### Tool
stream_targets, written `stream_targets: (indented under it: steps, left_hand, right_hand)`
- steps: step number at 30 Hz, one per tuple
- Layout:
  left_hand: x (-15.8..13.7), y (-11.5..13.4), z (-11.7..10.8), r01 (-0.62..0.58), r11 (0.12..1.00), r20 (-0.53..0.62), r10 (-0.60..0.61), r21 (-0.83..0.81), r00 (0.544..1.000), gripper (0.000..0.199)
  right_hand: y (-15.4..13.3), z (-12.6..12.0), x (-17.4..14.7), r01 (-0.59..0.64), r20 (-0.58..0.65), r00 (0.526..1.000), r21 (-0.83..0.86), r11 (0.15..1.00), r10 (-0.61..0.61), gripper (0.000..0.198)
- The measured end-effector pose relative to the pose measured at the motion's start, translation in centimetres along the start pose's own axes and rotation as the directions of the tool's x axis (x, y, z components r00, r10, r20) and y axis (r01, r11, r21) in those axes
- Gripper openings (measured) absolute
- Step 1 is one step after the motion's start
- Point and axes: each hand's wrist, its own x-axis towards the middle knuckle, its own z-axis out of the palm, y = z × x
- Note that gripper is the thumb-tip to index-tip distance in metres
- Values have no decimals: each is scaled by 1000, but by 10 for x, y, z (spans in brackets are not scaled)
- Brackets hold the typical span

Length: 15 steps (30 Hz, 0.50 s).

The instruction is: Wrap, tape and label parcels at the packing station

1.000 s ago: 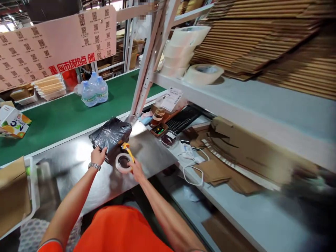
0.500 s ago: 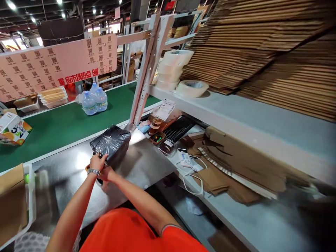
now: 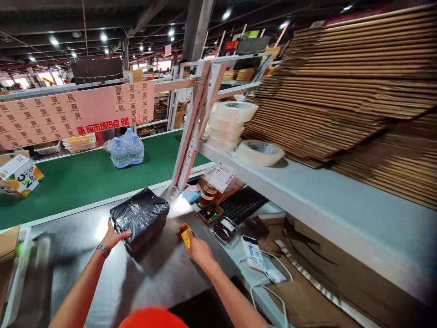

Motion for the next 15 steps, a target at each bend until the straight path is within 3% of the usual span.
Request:
stream_targets:
  steps: [3,7,10,13,15]
  left_hand:
    - [6,3,-2,60,998,-59,-61,-20,996,151]
    - [15,14,-2,144,986,-131,-155,-90,979,143]
    - [19,29,5,166,977,-176,-189,-137,966,138]
    - [19,42,17,146,981,-237,-173,-124,956,118]
    - [18,46,23,113,988,-280,-139,-105,950,105]
  right_hand:
    - [12,-3,22,-4,22,1000,-34,999,5,71]
    - [6,-5,51,-90,147,986,84,992,77,53]
    - [-23,-1,81,-66,173,985,253,965,21,64]
    - [-68,13,102,-23,209,975,435,900,-76,84]
    - [-95,21,103,-5,203,971,534,845,-123,86]
